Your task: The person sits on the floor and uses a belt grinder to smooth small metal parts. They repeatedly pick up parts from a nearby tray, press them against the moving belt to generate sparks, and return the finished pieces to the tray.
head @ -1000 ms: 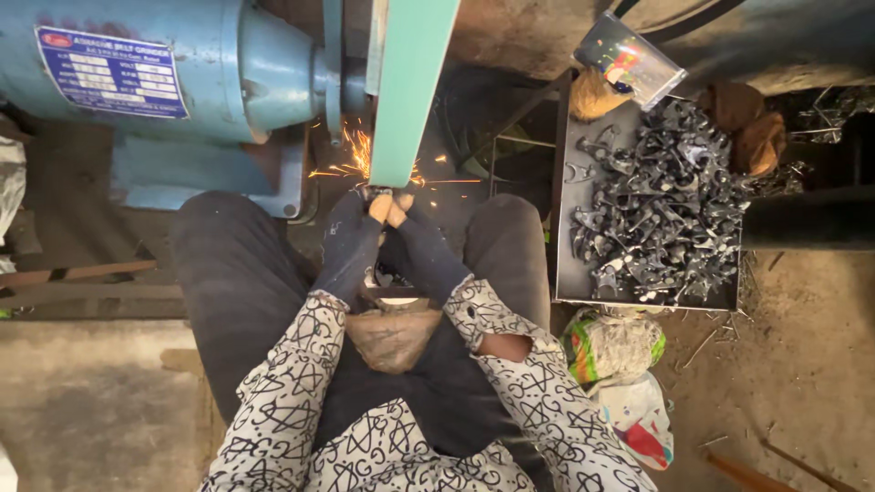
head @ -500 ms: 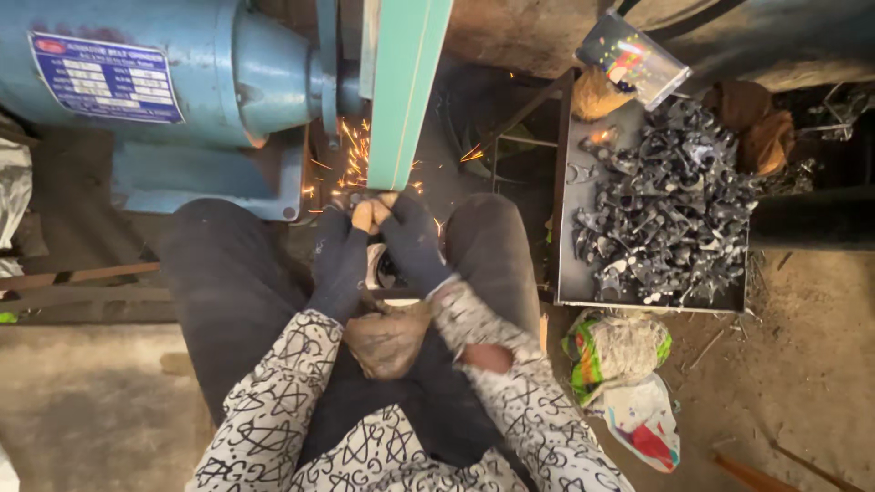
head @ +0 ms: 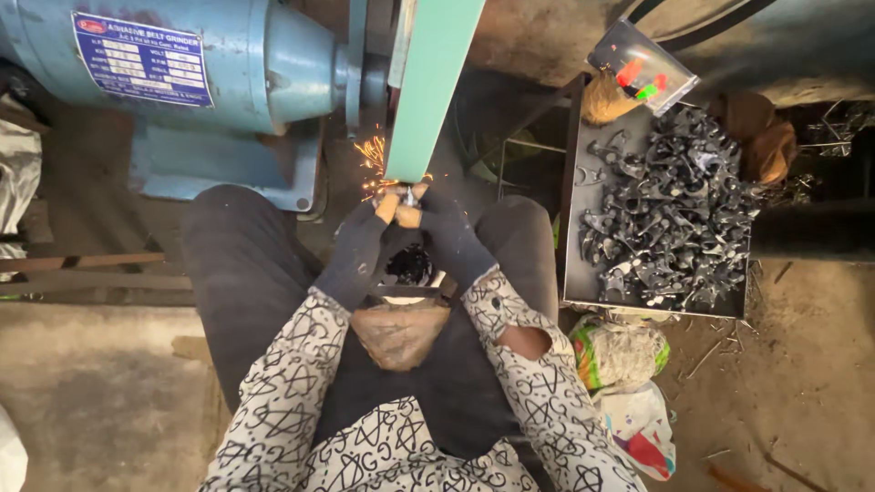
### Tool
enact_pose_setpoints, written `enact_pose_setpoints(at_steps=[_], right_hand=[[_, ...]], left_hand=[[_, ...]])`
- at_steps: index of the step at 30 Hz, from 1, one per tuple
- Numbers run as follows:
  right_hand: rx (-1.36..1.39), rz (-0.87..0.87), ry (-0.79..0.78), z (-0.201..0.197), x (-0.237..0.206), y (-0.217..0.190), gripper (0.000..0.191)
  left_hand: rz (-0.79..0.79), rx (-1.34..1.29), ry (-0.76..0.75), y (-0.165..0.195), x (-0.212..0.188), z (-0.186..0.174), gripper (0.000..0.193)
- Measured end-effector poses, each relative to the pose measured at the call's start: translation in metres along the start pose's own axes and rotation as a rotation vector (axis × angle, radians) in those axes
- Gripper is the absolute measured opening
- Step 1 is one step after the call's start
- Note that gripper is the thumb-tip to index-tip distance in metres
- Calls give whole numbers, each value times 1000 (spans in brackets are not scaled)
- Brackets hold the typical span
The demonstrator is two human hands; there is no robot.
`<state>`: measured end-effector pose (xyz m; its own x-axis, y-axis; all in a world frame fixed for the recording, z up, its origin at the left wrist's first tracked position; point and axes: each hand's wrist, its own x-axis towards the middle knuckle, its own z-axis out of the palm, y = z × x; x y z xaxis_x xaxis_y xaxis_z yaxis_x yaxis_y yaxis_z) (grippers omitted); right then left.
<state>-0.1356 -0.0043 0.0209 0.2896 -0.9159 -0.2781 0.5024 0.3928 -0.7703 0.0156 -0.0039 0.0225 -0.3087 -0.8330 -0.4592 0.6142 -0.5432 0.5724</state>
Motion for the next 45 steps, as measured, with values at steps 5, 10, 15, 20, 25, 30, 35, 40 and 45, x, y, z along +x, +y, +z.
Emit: enact_pose_setpoints(at_steps=[5, 10, 15, 20, 25, 30, 35, 40, 45], right_hand=[[-309, -98, -25, -3, -6, -3, 54], [-411, -147, -41, 11, -34, -1, 63], [-304, -72, 44, 17, -33, 4, 69], [-82, -20, 116, 7, -21, 16, 42], [35, 61, 112, -12, 3, 16, 27], [44, 74, -10, -4, 11, 5, 30], [60, 41, 258, 24, -20, -2, 28], [-266, -168, 399, 23, -13, 10, 18], [-275, -57, 325, 2, -4, 2, 19]], left_hand=[[54, 149, -59, 3, 2, -2, 29], [240, 753, 14, -4, -18, -15, 28], [-327, -307, -154, -16, -3, -25, 34], [-283, -324, -224, -13, 18, -7, 31], [-238, -293, -201, -2, 22, 6, 29], [15, 253, -140, 6, 10, -5, 29], [-31, 222, 48, 9, -1, -9, 23], [329, 794, 208, -1, 5, -3, 23], [324, 778, 138, -3, 12, -13, 31]])
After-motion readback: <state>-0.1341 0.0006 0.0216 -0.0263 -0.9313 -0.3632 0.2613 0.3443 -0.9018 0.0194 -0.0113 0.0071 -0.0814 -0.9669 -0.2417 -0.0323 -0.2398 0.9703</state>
